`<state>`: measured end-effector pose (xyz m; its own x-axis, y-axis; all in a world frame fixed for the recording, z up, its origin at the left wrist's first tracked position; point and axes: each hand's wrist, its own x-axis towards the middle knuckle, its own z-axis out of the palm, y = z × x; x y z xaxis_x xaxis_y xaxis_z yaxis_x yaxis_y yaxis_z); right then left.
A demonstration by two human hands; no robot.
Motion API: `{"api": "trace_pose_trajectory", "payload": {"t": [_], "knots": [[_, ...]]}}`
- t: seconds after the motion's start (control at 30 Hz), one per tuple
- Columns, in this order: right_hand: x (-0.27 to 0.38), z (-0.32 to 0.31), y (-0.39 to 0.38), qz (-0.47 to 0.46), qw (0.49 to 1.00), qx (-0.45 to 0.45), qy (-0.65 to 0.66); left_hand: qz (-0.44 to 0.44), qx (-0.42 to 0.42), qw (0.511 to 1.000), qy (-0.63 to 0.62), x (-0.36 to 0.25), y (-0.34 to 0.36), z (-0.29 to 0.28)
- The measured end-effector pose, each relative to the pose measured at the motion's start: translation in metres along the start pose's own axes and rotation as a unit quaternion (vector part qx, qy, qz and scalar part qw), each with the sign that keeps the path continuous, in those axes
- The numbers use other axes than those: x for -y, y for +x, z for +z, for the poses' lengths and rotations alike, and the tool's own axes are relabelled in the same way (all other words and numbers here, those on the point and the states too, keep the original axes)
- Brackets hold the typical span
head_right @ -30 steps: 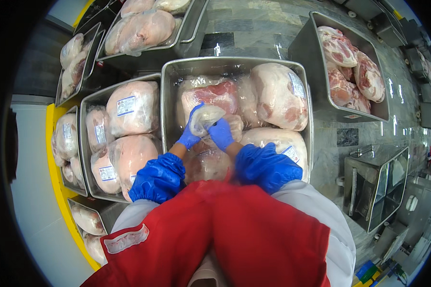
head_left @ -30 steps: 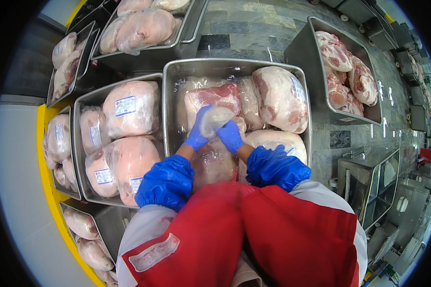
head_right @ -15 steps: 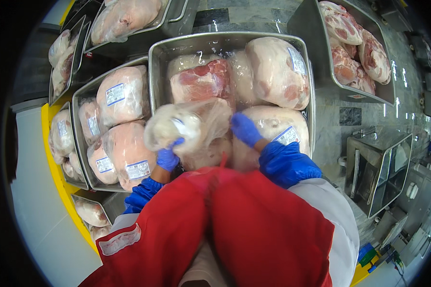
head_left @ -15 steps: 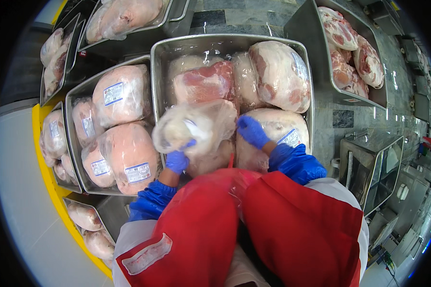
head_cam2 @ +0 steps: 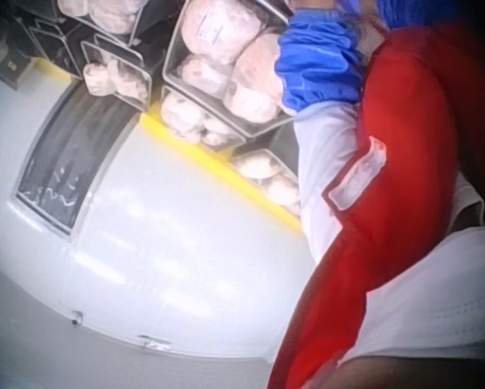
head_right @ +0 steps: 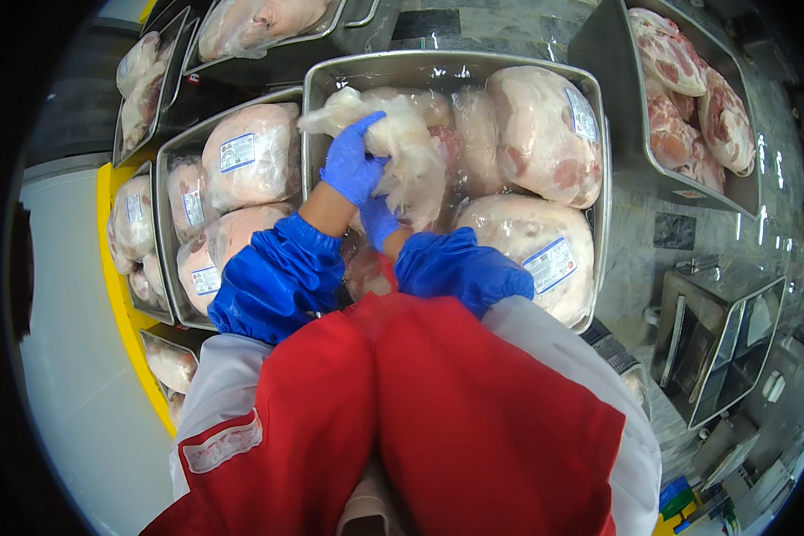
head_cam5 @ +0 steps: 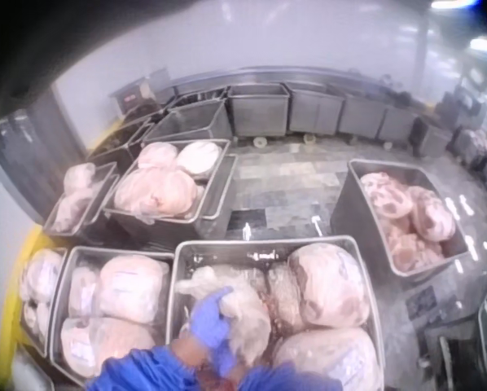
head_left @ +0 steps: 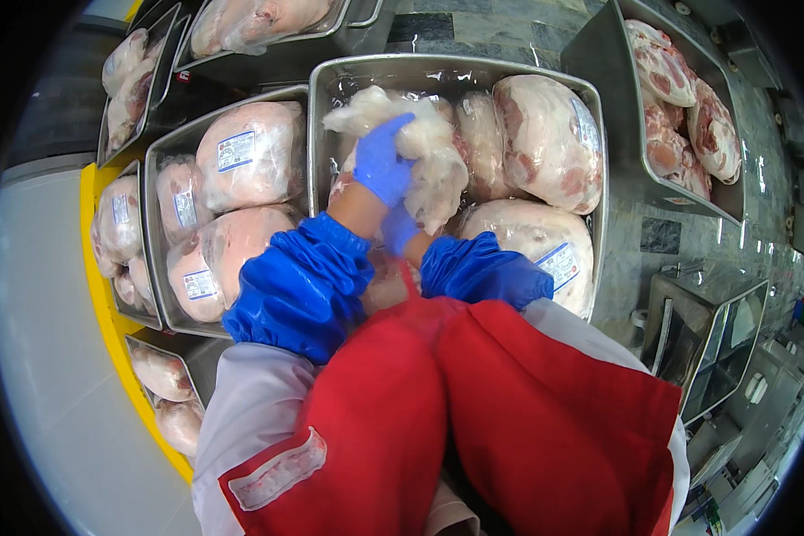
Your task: The person removes vacuum-sealed meat portions from a tray, places them into another tray, and uses a knife to trim fat and connective tissue from the meat surfaces. Trimmed pieces are set aside in a separate container.
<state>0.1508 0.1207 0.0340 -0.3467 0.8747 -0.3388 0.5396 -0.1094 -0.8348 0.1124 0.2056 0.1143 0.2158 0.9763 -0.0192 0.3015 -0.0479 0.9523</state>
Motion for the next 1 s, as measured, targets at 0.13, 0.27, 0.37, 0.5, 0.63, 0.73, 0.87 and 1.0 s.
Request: {"api": "trace_pose_trajectory", "payload": {"t": [0.13,0.27,0.37,0.5,0.63,0.73,0.87,1.0], "knots": [[-0.021,-0.005,-0.034,-0.044,0.983,-0.075,0.160,-0.149,-0.018,0.931,-0.334,0.072,0.032,-0.056],[-0.055,-0.024,-0.052,0.031,0.977,-0.068,0.198,-0.325,-0.084,0.801,-0.495,0.036,0.024,-0.060],[-0.017,-0.057,-0.063,-0.132,0.971,-0.121,-0.157,-0.300,-0.109,0.821,-0.474,0.023,0.012,-0.068],[0.019,-0.092,-0.061,-0.188,0.971,-0.137,-0.061,-0.256,-0.129,0.808,-0.514,0.024,0.013,-0.091],[0.067,-0.137,-0.079,-0.135,0.988,-0.058,-0.055,-0.260,-0.115,0.770,-0.571,0.014,0.006,-0.101],[0.064,-0.140,-0.093,-0.081,0.994,-0.031,-0.062,-0.223,-0.125,0.834,-0.489,0.023,-0.027,-0.101],[0.044,-0.142,-0.106,-0.026,0.999,-0.019,-0.026,-0.236,-0.160,0.829,-0.481,0.023,-0.077,-0.086],[-0.025,-0.117,-0.094,0.061,0.955,-0.043,0.286,-0.285,-0.159,0.810,-0.487,0.057,-0.114,-0.089]]}}
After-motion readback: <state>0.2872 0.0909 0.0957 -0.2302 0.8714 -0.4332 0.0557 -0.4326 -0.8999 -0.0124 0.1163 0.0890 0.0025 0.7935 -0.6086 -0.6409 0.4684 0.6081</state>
